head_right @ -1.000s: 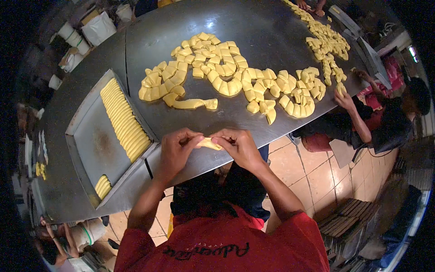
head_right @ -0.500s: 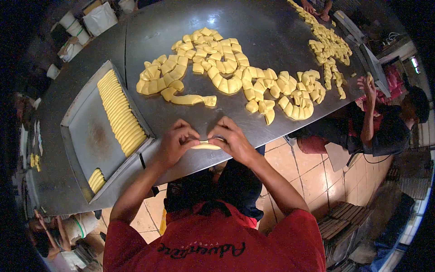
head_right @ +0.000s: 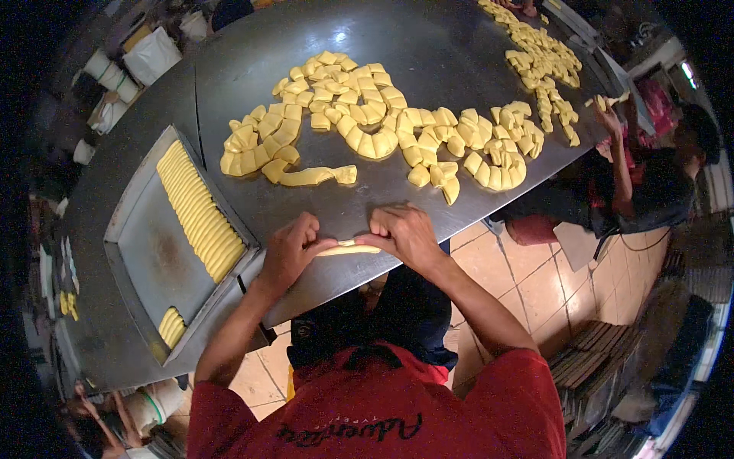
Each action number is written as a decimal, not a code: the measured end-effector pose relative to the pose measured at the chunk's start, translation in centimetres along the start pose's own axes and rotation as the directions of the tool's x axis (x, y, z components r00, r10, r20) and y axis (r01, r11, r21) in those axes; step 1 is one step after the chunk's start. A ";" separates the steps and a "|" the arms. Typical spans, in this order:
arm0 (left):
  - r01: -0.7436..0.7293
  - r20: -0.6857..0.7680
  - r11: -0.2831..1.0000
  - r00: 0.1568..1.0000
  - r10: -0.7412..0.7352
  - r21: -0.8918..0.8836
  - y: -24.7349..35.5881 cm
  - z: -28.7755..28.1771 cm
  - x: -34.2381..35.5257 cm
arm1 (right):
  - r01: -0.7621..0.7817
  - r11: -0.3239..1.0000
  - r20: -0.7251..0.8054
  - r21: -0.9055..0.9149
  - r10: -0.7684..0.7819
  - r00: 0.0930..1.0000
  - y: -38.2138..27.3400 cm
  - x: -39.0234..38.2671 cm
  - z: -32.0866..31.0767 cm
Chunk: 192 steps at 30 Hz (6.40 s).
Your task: The person shapes pieces of dough into elongated rolls by hand and arranges them in rows on a baking tray.
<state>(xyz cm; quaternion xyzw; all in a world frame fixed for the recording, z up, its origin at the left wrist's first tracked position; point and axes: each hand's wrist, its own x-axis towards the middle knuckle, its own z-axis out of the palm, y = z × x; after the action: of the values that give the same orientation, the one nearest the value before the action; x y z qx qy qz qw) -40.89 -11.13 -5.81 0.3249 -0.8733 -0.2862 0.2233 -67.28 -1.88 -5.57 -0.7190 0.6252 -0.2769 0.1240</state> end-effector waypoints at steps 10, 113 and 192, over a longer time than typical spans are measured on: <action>0.121 0.051 0.980 0.992 -0.114 -0.159 0.9 0.3 1.3 | -0.185 0.966 0.110 0.179 0.167 0.980 -2.2 -0.1 -0.1; 0.061 -0.376 0.946 0.908 -0.185 -0.319 2.6 1.1 -2.3 | 0.246 0.962 0.002 -0.117 -0.247 0.969 -4.3 13.6 6.3; 0.278 0.137 0.439 0.935 -0.326 -0.855 7.1 1.8 -0.8 | -0.100 0.559 -0.110 0.823 0.329 0.938 -7.4 -0.8 -1.2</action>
<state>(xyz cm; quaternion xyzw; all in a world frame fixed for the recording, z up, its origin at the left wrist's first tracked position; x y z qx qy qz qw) -44.48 -5.49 -2.77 0.3265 -0.5343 -0.7104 0.3214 -61.84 0.50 -0.83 -0.4604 0.5246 -0.6011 0.3893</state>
